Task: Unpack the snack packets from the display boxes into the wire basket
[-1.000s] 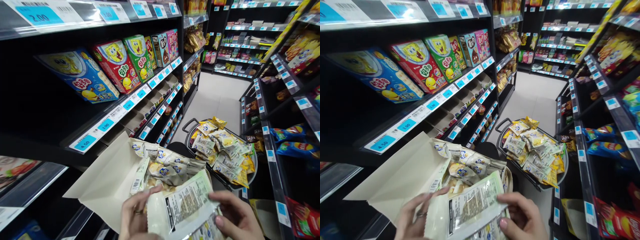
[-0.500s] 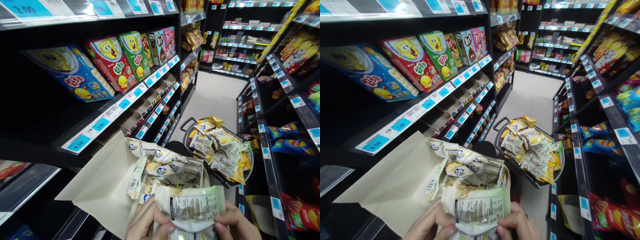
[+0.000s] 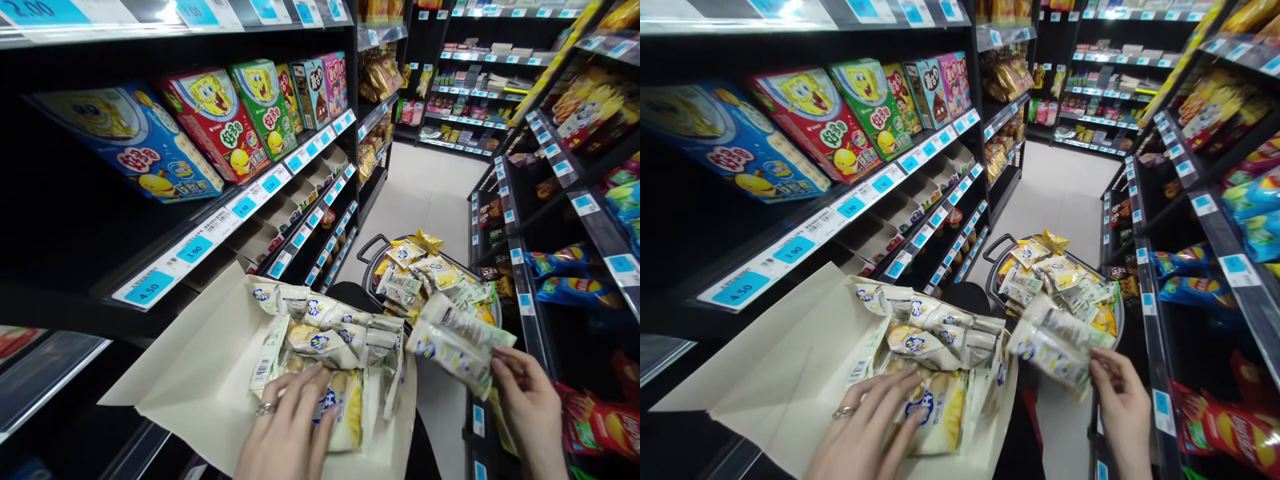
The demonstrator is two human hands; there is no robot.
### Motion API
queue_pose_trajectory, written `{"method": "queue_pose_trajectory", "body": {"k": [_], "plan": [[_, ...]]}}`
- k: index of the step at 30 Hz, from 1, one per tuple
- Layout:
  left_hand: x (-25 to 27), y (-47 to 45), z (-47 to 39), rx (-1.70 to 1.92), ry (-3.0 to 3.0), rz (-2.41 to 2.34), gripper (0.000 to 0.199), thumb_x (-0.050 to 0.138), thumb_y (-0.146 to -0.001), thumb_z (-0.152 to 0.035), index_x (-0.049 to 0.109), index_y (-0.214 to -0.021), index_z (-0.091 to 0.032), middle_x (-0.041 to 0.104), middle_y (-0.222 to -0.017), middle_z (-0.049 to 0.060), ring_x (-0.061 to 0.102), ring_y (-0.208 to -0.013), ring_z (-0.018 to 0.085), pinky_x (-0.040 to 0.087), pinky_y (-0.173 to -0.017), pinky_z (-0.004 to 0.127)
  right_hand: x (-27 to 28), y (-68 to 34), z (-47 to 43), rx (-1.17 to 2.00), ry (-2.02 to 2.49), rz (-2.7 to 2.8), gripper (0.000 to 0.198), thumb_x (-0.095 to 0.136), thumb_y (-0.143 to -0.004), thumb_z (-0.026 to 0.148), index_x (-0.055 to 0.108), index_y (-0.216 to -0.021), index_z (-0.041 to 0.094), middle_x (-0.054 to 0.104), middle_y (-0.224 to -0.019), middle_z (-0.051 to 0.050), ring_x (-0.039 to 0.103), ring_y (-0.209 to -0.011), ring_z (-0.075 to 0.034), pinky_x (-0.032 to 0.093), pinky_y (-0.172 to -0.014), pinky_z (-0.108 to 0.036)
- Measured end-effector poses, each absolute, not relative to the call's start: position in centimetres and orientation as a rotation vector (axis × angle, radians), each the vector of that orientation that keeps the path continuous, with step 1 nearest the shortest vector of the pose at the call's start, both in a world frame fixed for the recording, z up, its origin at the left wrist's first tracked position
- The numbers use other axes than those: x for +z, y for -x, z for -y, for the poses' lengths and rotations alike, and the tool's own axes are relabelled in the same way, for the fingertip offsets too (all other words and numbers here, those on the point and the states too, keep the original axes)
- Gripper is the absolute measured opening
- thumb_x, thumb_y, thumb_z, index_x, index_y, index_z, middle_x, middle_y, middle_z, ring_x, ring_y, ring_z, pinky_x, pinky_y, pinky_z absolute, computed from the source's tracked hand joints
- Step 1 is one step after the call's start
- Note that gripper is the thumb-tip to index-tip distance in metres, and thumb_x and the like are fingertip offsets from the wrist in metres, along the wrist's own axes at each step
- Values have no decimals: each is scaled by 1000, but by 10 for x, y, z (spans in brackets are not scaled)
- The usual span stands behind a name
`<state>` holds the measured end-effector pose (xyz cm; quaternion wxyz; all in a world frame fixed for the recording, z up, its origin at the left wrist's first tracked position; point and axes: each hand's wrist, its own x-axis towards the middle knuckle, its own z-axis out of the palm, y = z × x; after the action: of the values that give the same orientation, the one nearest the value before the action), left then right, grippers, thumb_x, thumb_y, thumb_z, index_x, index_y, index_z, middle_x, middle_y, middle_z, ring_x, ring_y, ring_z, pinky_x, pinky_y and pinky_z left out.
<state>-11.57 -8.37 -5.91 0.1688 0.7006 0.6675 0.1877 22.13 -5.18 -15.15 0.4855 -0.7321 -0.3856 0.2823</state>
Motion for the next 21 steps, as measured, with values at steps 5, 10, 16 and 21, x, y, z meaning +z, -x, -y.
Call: {"method": "queue_pose_trajectory", "body": {"k": [5, 10, 16, 21], "plan": [[-72, 101, 81, -222, -2229, -2020, 61, 65, -72, -9, 59, -131, -25, 59, -134, 13, 53, -122, 38, 52, -89, 46, -236, -282, 20, 610, 1926, 918, 46, 65, -70, 60, 67, -82, 16, 68, -83, -8, 62, -78, -22, 49, -72, -35], [-76, 93, 79, -321, -2159, -2129, 57, 63, -71, -7, 61, -127, -19, 55, -133, 18, 52, -122, 41, 48, -93, 48, -298, -285, -21, 639, 2103, 1006, 33, 60, -89, 48, 64, -84, 15, 63, -76, 1, 60, -69, -13, 49, -71, -32], [-85, 102, 79, -187, -1943, -2154, 55, 53, -81, -10, 50, -136, -12, 51, -136, 22, 65, -107, 33, 52, -88, 41, -329, -264, -43, 504, 2228, 1173, 30, 63, -87, 45, 63, -93, 16, 64, -92, -3, 61, -89, -19, 47, -86, -40], [-74, 104, 71, -82, -1727, -2103, 57, 47, -83, -14, 42, -140, -12, 59, -129, 19, 70, -91, 27, 53, -77, 34, -326, -246, -32, 250, 2216, 1222, 50, 64, -79, 54, 62, -110, 16, 53, -131, -13, 34, -135, -33, 21, -109, -57]]}}
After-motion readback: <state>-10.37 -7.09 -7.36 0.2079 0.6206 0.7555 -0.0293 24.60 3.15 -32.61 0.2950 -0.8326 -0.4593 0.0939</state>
